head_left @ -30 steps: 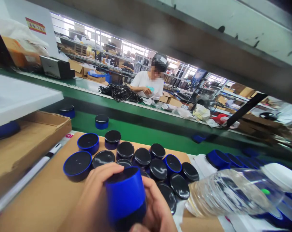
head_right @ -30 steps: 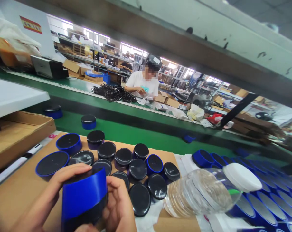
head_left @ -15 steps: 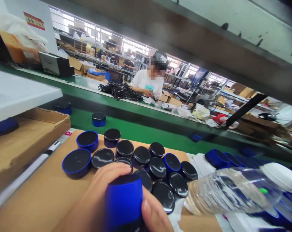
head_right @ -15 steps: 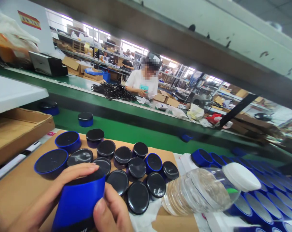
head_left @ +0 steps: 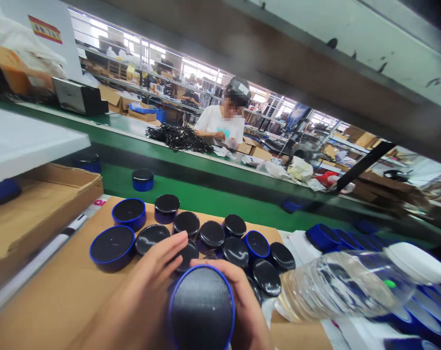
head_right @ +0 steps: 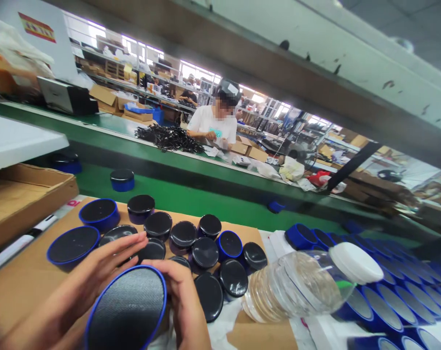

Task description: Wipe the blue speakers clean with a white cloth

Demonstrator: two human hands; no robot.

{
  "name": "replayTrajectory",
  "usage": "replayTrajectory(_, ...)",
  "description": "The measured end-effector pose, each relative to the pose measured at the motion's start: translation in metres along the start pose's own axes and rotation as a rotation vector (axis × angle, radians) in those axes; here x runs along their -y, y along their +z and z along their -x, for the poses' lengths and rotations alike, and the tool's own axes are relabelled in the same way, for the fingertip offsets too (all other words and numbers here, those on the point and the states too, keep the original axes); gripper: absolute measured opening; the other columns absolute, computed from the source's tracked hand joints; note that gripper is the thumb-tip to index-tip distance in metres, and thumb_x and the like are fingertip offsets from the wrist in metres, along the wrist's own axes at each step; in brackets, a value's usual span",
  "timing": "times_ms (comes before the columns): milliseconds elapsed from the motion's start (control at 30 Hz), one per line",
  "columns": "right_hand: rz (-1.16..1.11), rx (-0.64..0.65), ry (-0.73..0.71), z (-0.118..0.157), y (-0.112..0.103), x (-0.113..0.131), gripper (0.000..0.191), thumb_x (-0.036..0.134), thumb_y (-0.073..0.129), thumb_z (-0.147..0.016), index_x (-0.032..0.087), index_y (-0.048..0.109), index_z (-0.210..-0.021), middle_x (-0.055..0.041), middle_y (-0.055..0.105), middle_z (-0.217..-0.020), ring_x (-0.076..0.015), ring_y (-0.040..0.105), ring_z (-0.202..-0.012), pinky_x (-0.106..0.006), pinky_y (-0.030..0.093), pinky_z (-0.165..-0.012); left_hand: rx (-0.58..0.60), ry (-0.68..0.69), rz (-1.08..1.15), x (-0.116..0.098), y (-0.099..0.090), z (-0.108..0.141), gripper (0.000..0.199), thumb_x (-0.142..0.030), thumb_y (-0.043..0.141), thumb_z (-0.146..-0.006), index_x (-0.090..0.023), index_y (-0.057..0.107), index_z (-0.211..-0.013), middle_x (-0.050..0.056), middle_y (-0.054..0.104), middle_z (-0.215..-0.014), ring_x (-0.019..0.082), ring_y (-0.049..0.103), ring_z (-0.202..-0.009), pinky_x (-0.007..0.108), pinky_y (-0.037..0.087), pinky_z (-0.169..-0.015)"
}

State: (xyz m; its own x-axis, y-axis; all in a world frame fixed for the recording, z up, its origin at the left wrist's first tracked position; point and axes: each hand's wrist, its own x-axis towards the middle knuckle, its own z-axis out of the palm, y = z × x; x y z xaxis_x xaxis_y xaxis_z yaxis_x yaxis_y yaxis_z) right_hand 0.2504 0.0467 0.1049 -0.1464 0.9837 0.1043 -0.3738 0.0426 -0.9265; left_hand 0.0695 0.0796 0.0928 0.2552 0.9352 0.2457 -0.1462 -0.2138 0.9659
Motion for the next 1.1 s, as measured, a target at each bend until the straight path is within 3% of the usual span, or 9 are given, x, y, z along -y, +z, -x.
replayTrajectory(100, 0.03, -0.061, -0.145, -0.002, -0.002, -0.001, 0.018, 0.032, 0.073, -0.088, 0.04, 0.074, -0.104, 0.0098, 0.073, -0.12, -0.0081, 0.066, -0.117, -0.014, 0.048, -0.099, 0.094, -0.194, 0.316, 0.015, -0.008, -0.01, 0.031, -0.041, 0.068, -0.088, -0.034, 0.069, -0.117, 0.003, 0.072, -0.125, 0.024, 0.066, -0.119, 0.033, 0.055, -0.1)
replayTrajectory(200, 0.199, -0.1, -0.237, -0.002, -0.002, 0.001, 0.016, 0.033, 0.068, -0.092, 0.04, 0.073, -0.105, 0.0067, 0.072, -0.123, -0.0127, 0.061, -0.125, -0.027, 0.044, -0.111, 0.328, -0.257, 0.552, 0.034, -0.007, -0.008, 0.053, -0.062, 0.072, -0.075, -0.03, 0.071, -0.116, 0.009, 0.076, -0.112, 0.033, 0.073, -0.104, 0.046, 0.061, -0.09)
replayTrajectory(300, 0.322, -0.127, -0.192, -0.003, 0.0, 0.005, 0.013, 0.033, 0.065, -0.093, 0.038, 0.073, -0.102, 0.0038, 0.071, -0.125, -0.0188, 0.055, -0.133, -0.039, 0.038, -0.118, 0.437, -0.226, 0.597, 0.041, -0.001, 0.003, 0.052, -0.053, 0.074, -0.077, -0.036, 0.064, -0.125, 0.008, 0.071, -0.123, 0.034, 0.069, -0.112, 0.052, 0.056, -0.095)
replayTrajectory(400, 0.398, -0.142, -0.126, -0.003, 0.001, 0.008, 0.015, 0.035, 0.063, -0.094, 0.034, 0.075, -0.103, 0.0016, 0.068, -0.13, -0.0218, 0.052, -0.136, -0.042, 0.039, -0.119, 0.413, -0.223, 0.562, 0.034, 0.0, 0.008, 0.055, -0.042, 0.079, -0.077, -0.038, 0.06, -0.128, 0.006, 0.066, -0.133, 0.032, 0.061, -0.126, 0.05, 0.05, -0.105)
replayTrajectory(533, 0.421, -0.093, -0.128, 0.001, 0.001, 0.009, 0.029, 0.041, 0.061, -0.095, 0.037, 0.067, -0.123, 0.0043, 0.059, -0.141, -0.0218, 0.048, -0.139, -0.042, 0.036, -0.121, 0.382, -0.29, 0.568, 0.024, 0.0, 0.004, 0.057, -0.044, 0.087, -0.068, -0.03, 0.065, -0.119, 0.009, 0.071, -0.122, 0.03, 0.068, -0.115, 0.037, 0.059, -0.088)
replayTrajectory(700, 0.376, -0.149, 0.025, 0.001, -0.004, -0.001, 0.032, 0.052, 0.06, -0.092, 0.05, 0.062, -0.123, 0.0125, 0.055, -0.143, -0.0134, 0.05, -0.137, -0.026, 0.039, -0.117, 0.336, -0.353, 0.598, 0.021, 0.004, 0.002, 0.057, -0.037, 0.092, -0.063, -0.03, 0.067, -0.114, 0.006, 0.074, -0.118, 0.028, 0.071, -0.11, 0.039, 0.059, -0.091)
replayTrajectory(833, 0.413, -0.096, -0.015, -0.001, -0.009, -0.007, 0.034, 0.053, 0.059, -0.093, 0.053, 0.056, -0.127, 0.0167, 0.049, -0.147, -0.0095, 0.046, -0.139, -0.019, 0.033, -0.117, 0.322, -0.38, 0.624, 0.007, 0.008, 0.0, 0.051, -0.039, 0.093, -0.06, -0.031, 0.072, -0.106, 0.0, 0.078, -0.102, 0.018, 0.075, -0.096, 0.023, 0.058, -0.084)
replayTrajectory(967, 0.462, -0.067, 0.001, 0.002, -0.009, -0.003, 0.037, 0.037, 0.059, -0.097, 0.048, 0.054, -0.133, 0.0155, 0.046, -0.15, -0.0118, 0.041, -0.143, -0.023, 0.03, -0.12, 0.229, -0.466, 0.643, -0.002, 0.012, -0.001, 0.057, -0.037, 0.097, -0.051, -0.031, 0.074, -0.102, -0.003, 0.078, -0.101, 0.016, 0.074, -0.095, 0.02, 0.055, -0.084)
replayTrajectory(1100, 0.476, -0.099, 0.0, 0.005, -0.001, 0.01, 0.046, 0.019, 0.059, -0.094, 0.043, 0.056, -0.134, 0.0121, 0.048, -0.149, -0.0147, 0.043, -0.142, -0.031, 0.029, -0.121, 0.244, -0.461, 0.617, 0.014, 0.011, -0.004, 0.053, -0.042, 0.096, -0.05, -0.029, 0.076, -0.096, 0.002, 0.079, -0.096, 0.023, 0.075, -0.092, 0.029, 0.059, -0.081)
